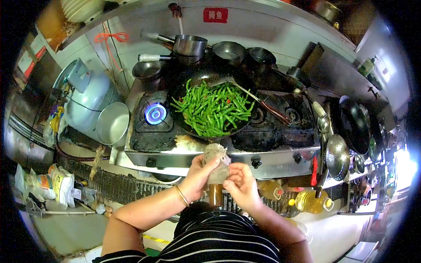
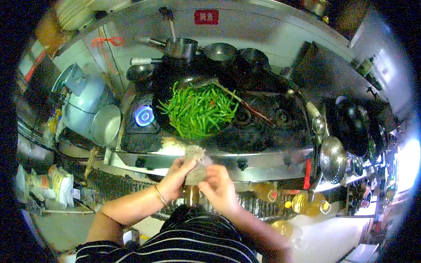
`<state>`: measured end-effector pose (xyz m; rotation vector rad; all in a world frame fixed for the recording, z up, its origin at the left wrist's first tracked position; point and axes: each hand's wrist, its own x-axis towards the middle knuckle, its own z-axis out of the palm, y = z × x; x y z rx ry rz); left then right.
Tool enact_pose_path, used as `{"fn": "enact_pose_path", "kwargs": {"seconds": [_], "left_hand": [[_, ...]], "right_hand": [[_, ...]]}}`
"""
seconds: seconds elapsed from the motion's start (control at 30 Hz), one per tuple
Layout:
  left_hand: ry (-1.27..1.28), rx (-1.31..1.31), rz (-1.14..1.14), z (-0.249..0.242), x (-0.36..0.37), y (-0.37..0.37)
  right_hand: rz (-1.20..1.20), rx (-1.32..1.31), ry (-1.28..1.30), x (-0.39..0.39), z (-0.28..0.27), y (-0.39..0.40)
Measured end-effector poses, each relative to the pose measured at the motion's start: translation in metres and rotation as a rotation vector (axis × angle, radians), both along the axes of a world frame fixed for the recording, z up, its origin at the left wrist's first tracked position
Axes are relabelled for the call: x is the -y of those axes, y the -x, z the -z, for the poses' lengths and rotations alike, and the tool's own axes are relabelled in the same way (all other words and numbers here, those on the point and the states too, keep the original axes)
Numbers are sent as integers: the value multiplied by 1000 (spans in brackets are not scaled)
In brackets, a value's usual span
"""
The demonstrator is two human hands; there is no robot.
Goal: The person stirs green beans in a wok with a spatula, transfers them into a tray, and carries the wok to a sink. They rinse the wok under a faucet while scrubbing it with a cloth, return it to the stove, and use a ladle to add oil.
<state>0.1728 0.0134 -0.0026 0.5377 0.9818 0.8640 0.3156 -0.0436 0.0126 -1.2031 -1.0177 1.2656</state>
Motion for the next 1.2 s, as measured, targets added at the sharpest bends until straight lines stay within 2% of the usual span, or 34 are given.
{"fn": "enact_pose_path", "kwargs": {"seconds": [0.1, 0.13, 0.23, 0.27, 0.4, 0.5, 0.63, 0.7, 0.73, 0.77, 0.83, 0.9, 0.97, 1.03, 1.07, 1.1, 1.2], "left_hand": [[92, 126, 60, 4, 1, 7], [162, 137, 116, 5, 1, 11], [256, 213, 149, -27, 3, 12], [275, 200, 190, -25, 2, 12], [352, 425, 321, -1, -25, 9], [332, 342, 356, 5, -29, 0], [252, 369, 334, -11, -24, 3], [247, 350, 318, -5, -24, 4], [263, 371, 322, 0, -25, 8], [276, 391, 326, 4, -25, 13], [229, 371, 294, 5, -21, 22], [180, 301, 265, 12, -19, 33], [116, 284, 304, 30, -20, 44], [77, 262, 359, 36, -19, 57], [-91, 156, 386, 42, -21, 63], [-105, 143, 416, 43, -21, 70], [-213, 52, 498, 50, -13, 86]], "right_hand": [[-188, 85, -20, -7, 8, -1], [-163, 152, -26, -5, 5, -2], [-278, 597, -451, -1, -26, -12], [-295, 649, -428, 1, -37, -10], [-459, 590, -388, 9, -37, -8], [-558, 538, -461, 15, -37, -4], [-623, 433, -331, 12, -58, -17], [-374, 713, -637, -8, -58, -46], [-124, 823, -724, -22, -60, -58], [2, 981, -795, -42, -70, -72], [138, 1455, -532, -72, -75, -94], [88, 1691, -381, -97, -61, -105], [-111, 1572, -51, -112, -53, -102], [-25, 1613, -129, -113, -35, -105], [-64, 1611, -75, -108, -37, -103], [-109, 1609, -22, -103, -41, -100], [-44, 1203, -82, -82, -38, -102]]}}
